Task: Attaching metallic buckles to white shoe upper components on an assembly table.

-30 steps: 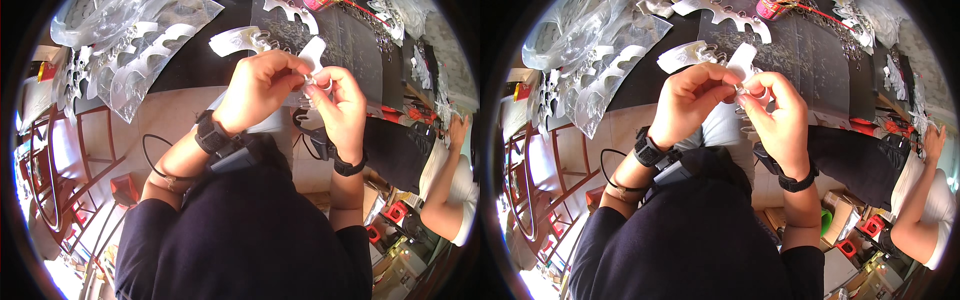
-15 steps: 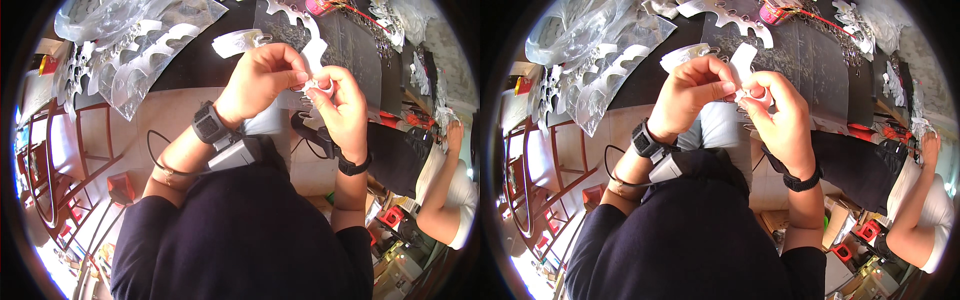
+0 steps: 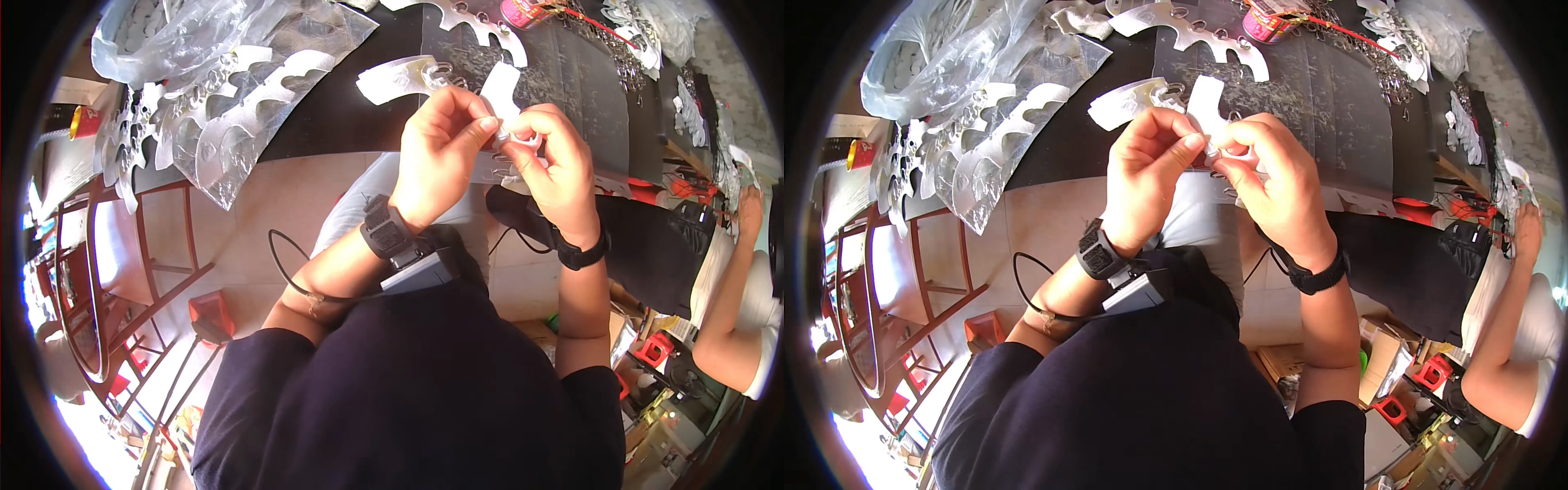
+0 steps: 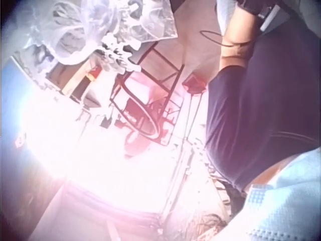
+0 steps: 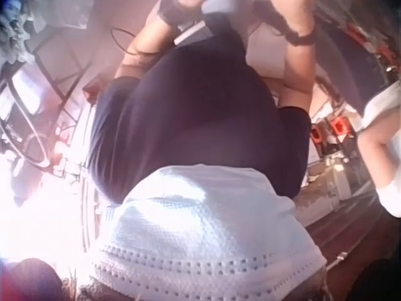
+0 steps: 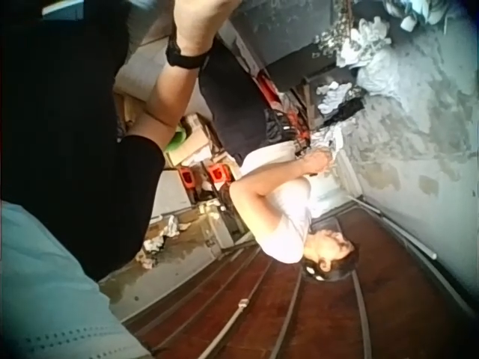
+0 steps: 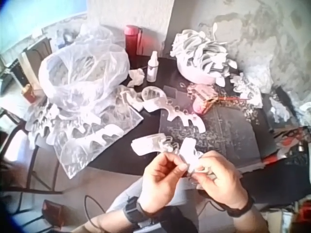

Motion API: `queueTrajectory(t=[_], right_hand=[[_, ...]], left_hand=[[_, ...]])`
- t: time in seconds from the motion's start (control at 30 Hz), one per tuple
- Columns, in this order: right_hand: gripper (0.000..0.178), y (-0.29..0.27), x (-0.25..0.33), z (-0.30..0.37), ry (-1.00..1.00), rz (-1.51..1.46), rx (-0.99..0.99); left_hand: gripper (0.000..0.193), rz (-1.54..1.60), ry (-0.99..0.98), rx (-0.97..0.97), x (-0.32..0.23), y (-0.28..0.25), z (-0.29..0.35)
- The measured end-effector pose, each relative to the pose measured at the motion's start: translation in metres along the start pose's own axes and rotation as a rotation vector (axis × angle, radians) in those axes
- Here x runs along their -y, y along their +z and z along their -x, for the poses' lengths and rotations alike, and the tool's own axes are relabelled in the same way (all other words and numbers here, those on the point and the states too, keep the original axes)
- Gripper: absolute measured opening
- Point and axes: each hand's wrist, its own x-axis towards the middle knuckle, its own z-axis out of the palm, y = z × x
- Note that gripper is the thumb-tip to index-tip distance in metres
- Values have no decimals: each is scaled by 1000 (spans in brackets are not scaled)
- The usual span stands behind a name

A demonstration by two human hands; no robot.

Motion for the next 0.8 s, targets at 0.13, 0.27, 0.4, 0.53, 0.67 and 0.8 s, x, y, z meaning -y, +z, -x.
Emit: queueTrajectory(t=[0.13, 0.27, 0.4, 0.53, 0.67, 0.8], right_hand=[[29, 4, 3, 3, -88, 130, -21], [29, 5, 3, 3, -58, 88, 7], [27, 2, 3, 12, 180, -404, 7], [28, -4, 9, 9, 246, -589, 82], [27, -8, 11, 11, 184, -508, 143], [27, -8, 12, 13, 228, -588, 146]], left_hand=[[8, -250, 85, -13, 6, -6, 3], [10, -396, 207, 12, 1, -8, 3], [18, 116, -209, 45, -19, -8, 3], [29, 352, -409, 50, -23, -13, 0], [26, 386, -491, 148, -23, -18, 1], [23, 423, -549, 129, -24, -15, 5]])
